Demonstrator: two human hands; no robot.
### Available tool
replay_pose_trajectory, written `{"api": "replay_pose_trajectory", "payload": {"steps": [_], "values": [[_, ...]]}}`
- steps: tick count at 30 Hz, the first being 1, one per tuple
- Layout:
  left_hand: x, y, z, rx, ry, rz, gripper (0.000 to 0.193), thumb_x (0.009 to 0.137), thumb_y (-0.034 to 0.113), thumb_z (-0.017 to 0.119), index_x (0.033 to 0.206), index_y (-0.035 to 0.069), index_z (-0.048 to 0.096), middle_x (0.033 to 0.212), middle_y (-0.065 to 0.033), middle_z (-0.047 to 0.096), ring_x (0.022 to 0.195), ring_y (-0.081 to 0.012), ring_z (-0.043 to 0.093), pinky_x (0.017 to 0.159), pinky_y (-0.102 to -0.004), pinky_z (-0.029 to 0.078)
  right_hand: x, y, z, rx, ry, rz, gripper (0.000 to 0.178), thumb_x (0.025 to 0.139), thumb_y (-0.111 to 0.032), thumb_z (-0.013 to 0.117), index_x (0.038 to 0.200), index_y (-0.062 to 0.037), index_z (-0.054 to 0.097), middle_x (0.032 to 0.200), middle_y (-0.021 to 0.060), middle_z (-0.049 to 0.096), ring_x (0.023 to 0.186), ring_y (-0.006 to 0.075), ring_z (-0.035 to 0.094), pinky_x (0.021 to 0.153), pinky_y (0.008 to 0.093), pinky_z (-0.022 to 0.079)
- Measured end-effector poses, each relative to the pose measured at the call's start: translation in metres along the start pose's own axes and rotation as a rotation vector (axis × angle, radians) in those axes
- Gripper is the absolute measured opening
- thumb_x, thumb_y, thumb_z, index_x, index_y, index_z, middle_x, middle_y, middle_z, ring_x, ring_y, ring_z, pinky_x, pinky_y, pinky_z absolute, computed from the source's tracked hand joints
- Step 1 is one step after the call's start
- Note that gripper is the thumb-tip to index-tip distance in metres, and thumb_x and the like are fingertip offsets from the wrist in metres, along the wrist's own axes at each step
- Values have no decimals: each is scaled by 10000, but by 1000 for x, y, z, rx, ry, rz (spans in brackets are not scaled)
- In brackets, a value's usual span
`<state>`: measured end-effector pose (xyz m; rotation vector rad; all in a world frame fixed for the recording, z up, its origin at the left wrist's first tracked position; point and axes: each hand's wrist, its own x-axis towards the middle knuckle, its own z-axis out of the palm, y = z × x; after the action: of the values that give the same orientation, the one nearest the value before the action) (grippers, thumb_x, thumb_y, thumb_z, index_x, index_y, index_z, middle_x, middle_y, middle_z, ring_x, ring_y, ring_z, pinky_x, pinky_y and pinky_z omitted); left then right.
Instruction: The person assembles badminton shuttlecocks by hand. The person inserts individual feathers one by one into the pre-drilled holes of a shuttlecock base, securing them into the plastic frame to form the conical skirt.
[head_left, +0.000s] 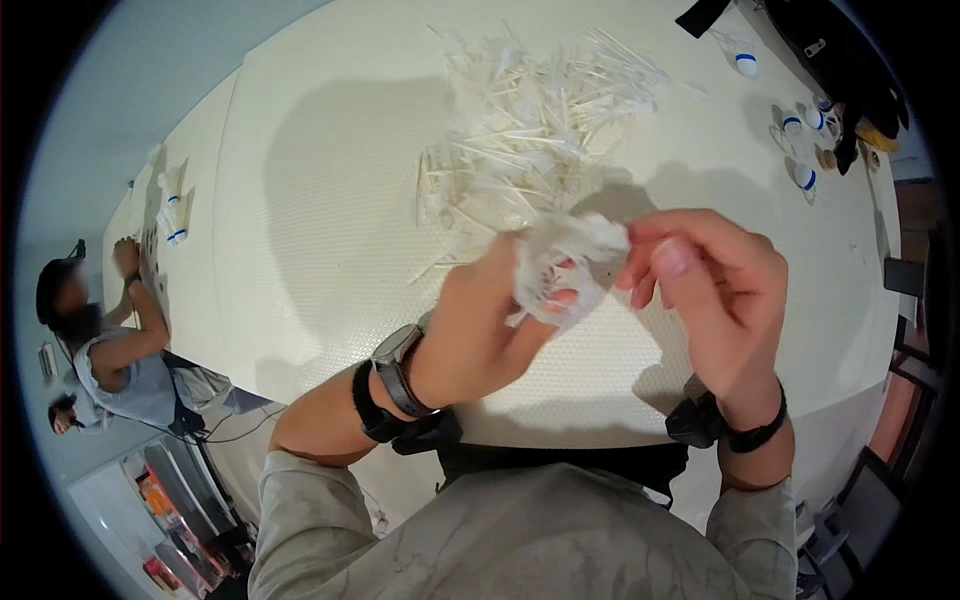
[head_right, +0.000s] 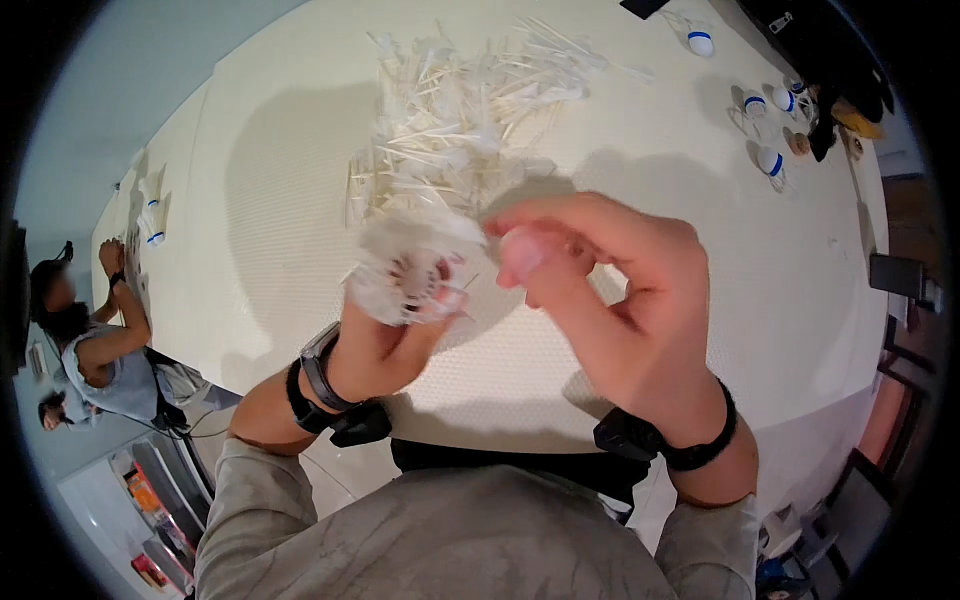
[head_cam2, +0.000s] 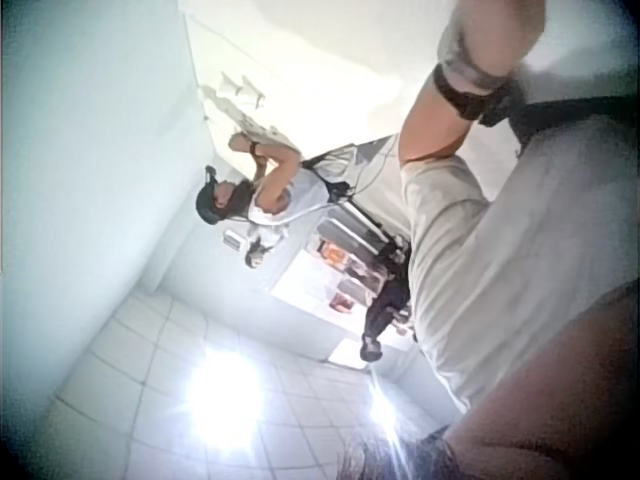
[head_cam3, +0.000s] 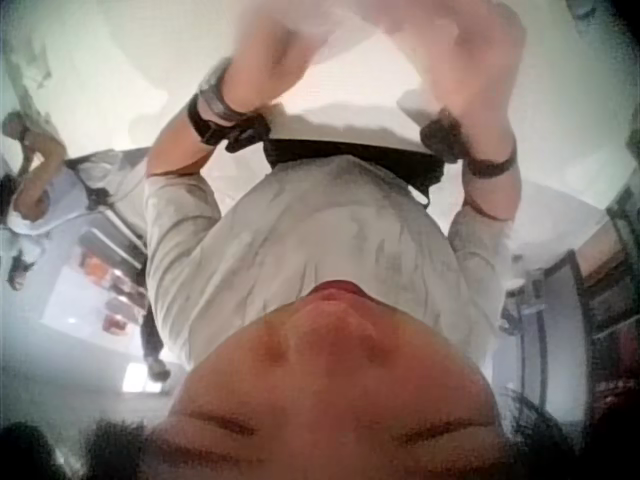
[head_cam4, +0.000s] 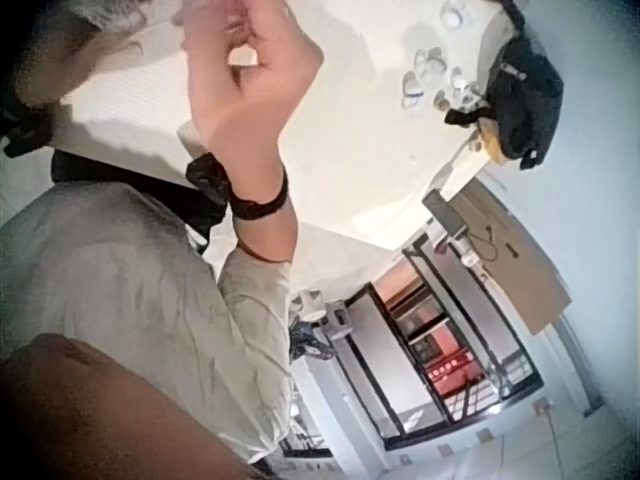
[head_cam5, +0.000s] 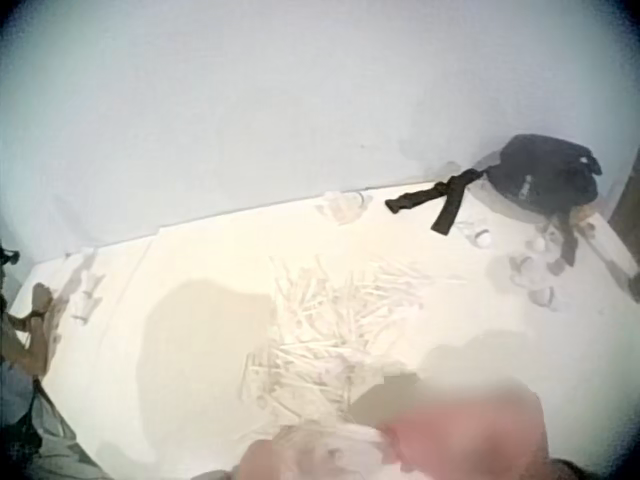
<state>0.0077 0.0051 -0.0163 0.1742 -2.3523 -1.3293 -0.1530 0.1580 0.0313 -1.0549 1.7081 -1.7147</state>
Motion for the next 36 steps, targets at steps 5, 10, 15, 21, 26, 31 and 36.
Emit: {"api": "replay_pose_trajectory", "payload": {"steps": [5,10,15,21,26,31,36], "values": [[0,1,-2,-336,399,-91,196,927,12,666,1105,-22,592,972,-77,652,835,-147,631,745,-281,503,9,5,-5,-209,64,31,87,923,-63,675,977,-3,708,777,46,693,654,109,624,587,259,470],[9,2,-7,-490,482,-145,96,968,-28,582,1062,-12,592,972,-35,627,886,-89,569,779,-240,457,8,28,5,-611,-129,-183,118,813,-81,747,914,-81,686,892,72,651,785,272,646,658,352,526],[9,0,-16,-404,359,-96,70,990,16,556,1055,23,534,912,-36,556,733,-75,480,627,-238,396,12,34,13,-691,-164,-313,154,789,-108,772,886,-77,656,843,55,615,772,261,633,640,360,524],[7,6,-12,-470,392,-113,104,934,-55,627,1017,-4,591,902,-16,611,810,-67,540,713,-232,435,15,42,24,-752,-109,-255,171,779,-129,780,846,-75,631,831,46,609,763,256,636,607,357,514],[5,5,-13,-505,371,-137,92,928,-61,634,985,0,596,859,-11,607,762,-56,526,667,-221,419,19,46,25,-732,-96,-301,127,797,-23,755,878,-19,658,815,79,627,654,205,636,573,290,506],[8,6,-12,-562,474,-119,96,927,-53,647,946,10,577,825,-3,594,717,-44,510,628,-209,402,11,28,14,-419,-151,-8,78,888,-98,707,884,-41,655,811,46,659,649,157,616,581,278,485],[7,10,-11,-393,361,-196,129,1001,74,592,1056,60,476,807,-50,574,614,-88,501,524,-248,380,14,20,7,315,-186,446,153,1006,-155,619,985,-9,660,849,27,678,691,69,595,568,210,436]]}}
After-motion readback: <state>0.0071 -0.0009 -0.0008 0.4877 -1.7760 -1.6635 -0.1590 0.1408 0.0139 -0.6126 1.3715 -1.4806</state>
